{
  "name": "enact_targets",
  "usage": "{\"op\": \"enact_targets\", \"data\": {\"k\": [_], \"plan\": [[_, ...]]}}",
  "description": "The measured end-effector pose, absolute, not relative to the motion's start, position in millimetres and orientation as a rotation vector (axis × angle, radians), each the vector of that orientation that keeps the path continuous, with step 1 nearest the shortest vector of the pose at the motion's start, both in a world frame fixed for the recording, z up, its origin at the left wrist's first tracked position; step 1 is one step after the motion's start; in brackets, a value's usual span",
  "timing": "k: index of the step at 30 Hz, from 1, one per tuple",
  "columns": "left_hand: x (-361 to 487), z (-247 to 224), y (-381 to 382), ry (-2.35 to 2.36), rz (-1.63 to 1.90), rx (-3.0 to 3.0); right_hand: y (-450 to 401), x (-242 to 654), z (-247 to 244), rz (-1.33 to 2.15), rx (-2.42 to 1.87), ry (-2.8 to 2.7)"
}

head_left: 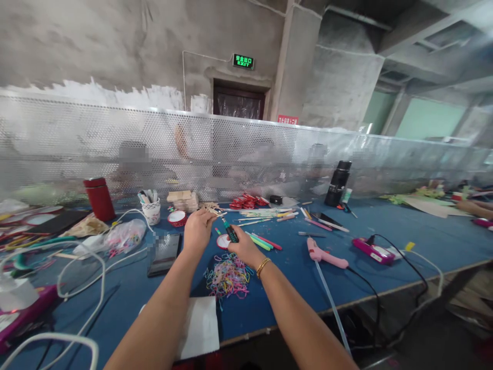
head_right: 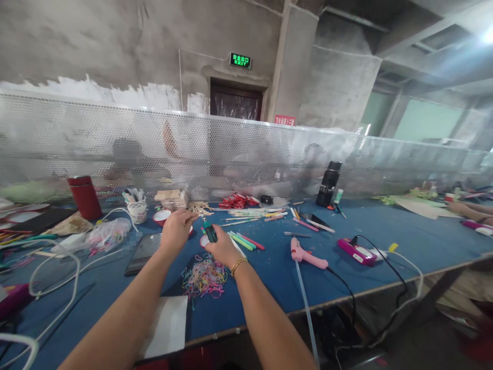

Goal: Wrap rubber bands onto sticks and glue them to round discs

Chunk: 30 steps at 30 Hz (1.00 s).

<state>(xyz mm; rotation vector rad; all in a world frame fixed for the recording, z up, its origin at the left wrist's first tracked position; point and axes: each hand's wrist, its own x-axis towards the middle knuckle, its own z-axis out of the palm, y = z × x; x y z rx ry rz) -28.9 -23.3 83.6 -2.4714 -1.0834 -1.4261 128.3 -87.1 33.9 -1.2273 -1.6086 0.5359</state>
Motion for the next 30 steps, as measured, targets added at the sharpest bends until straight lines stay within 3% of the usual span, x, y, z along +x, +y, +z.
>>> {"op": "enact_targets", "data": {"k": [18,24,30], "plan": [[-33,83,-20,-1.380,-1.343,-2.340,-92,133,46,0.535,-1.291,-1.656],[-33,78,-14,-1.540,-1.464,-2.487,-80,188,78,0.080,-1.937,-1.531],[-32,75,-11,-1.523,-1.517,-2.520,-56,245,77,0.156,-2.632,-1.242]]}}
